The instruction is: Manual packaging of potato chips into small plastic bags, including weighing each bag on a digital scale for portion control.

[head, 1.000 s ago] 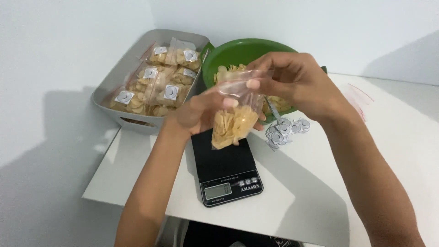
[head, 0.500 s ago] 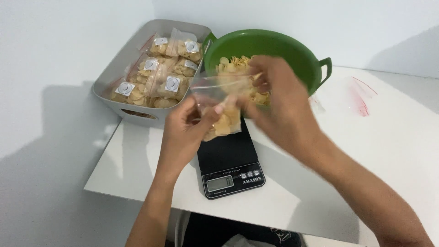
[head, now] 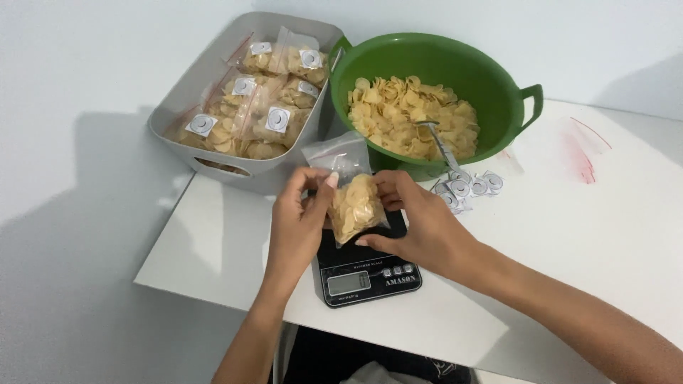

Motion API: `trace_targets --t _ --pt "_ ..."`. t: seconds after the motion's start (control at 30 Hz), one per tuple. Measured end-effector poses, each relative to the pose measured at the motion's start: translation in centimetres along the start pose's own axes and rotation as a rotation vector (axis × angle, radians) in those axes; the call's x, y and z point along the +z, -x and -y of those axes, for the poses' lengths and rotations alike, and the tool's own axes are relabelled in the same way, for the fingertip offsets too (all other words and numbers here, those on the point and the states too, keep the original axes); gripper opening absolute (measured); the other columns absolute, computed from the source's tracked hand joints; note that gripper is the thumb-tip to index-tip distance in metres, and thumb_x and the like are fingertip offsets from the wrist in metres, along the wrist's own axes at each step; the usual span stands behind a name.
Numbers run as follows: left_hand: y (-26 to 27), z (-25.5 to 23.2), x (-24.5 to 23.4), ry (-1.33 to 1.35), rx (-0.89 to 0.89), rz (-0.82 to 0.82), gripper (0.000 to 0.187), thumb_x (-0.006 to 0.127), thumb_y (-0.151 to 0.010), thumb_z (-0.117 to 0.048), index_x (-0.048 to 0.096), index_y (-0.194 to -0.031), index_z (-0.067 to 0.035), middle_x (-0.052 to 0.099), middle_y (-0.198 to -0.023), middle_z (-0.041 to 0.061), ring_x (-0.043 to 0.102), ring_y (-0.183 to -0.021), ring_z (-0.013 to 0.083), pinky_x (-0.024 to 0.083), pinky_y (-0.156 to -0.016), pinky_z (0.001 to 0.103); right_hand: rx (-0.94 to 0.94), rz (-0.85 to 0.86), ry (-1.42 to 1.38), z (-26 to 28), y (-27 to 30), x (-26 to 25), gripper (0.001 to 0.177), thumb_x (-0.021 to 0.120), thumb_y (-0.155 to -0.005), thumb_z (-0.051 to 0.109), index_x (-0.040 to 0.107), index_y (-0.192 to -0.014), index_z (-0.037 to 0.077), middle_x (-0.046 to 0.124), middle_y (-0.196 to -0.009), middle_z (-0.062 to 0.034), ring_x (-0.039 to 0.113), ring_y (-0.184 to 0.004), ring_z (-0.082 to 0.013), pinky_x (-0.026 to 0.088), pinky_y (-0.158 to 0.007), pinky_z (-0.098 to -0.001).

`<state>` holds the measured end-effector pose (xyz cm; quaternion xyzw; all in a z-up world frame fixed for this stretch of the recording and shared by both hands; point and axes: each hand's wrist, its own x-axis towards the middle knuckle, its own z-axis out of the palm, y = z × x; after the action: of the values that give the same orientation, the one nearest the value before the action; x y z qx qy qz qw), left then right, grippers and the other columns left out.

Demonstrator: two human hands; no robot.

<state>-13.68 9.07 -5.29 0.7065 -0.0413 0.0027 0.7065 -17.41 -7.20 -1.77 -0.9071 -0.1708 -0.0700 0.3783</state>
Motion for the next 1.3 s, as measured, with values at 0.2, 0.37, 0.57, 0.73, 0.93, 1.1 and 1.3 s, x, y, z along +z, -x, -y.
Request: trace_targets --t 0.2,0.37,0.57,0.73,0.93,1.1,1.3 --pt "1.1 -1.6 0.6 -0.046 -0.074 -0.035 0.037 0.057 -0.081 -0.026 0.049 -0.097 0.007 0.058 -0.084 0.025 0.063 -0.066 0.0294 0.055 -0.047 0.037 -0.087 -0.126 0.123 -2.6 1.0 2.0 0.048 0.074 -0.062 0.008 0.052 -0.105 0.004 0.063 -0.085 -0.0103 0.065 -0.075 -0.0229 0.054 -0.067 -0.0331" --pt "1.2 -1.1 0.6 -0.319 0.008 -0.035 0.033 0.059 -0.08 -0.021 0.053 -0.096 0.007 0.06 -0.079 0.023 0.064 -0.07 0.0322 0.053 -0.051 0.037 -0.121 -0.106 0.148 -2.6 1.7 1.9 0.044 0.072 -0.064 0.006 0.056 -0.104 0.003 0.062 -0.08 -0.0113 0.065 -0.073 -0.0233 0.055 -0.065 -0.0315" --pt "1.0 -0.3 1.0 -0.47 0.082 -0.013 0.028 0.06 -0.079 -0.011 0.053 -0.096 0.01 0.055 -0.081 0.025 0.062 -0.073 0.036 0.053 -0.055 0.038 -0.155 -0.086 0.224 -2.8 1.9 1.9 0.044 0.074 -0.06 0.006 0.058 -0.101 0.003 0.06 -0.076 -0.0098 0.064 -0.073 -0.0225 0.055 -0.063 -0.0313" --pt "1.1 -0.2 0.9 -0.553 0.105 -0.01 0.036 0.06 -0.079 -0.013 0.051 -0.102 0.013 0.05 -0.085 0.023 0.06 -0.074 0.0361 0.054 -0.056 0.035 -0.183 -0.047 0.23 -2.6 1.6 1.6 0.044 0.074 -0.06 0.006 0.057 -0.101 0.001 0.06 -0.077 -0.0132 0.062 -0.074 -0.0252 0.055 -0.062 -0.0343" --pt "1.6 -1.1 -0.2 -0.638 0.126 -0.052 0.042 0.059 -0.081 -0.016 0.05 -0.109 0.014 0.049 -0.093 0.026 0.057 -0.083 0.0382 0.051 -0.061 0.043 -0.199 -0.016 0.266 -2.5 1.9 1.0 0.045 0.074 -0.063 0.015 0.055 -0.103 0.002 0.058 -0.08 -0.0117 0.061 -0.077 -0.0242 0.054 -0.065 -0.035" --pt "1.5 -1.8 -1.4 -0.606 0.11 0.041 0.032 0.054 -0.082 -0.014 0.055 -0.109 0.004 0.052 -0.091 0.019 0.058 -0.086 0.0316 0.051 -0.061 0.039 -0.174 -0.047 0.111 -3.4 2.2 -0.2 0.038 0.068 -0.066 0.011 0.057 -0.102 0.001 0.059 -0.076 -0.0138 0.061 -0.072 -0.0286 0.053 -0.064 -0.0398" --pt "1.3 -0.5 -2.5 -0.492 0.106 -0.019 0.022 0.055 -0.082 -0.019 0.063 -0.099 -0.007 0.059 -0.083 0.011 0.059 -0.076 0.0213 0.049 -0.058 0.029 -0.073 -0.109 0.019 -5.3 2.3 -1.7 0.025 0.065 -0.066 0.005 0.064 -0.091 0.006 0.062 -0.066 -0.0086 0.062 -0.062 -0.0231 0.051 -0.065 -0.0347"
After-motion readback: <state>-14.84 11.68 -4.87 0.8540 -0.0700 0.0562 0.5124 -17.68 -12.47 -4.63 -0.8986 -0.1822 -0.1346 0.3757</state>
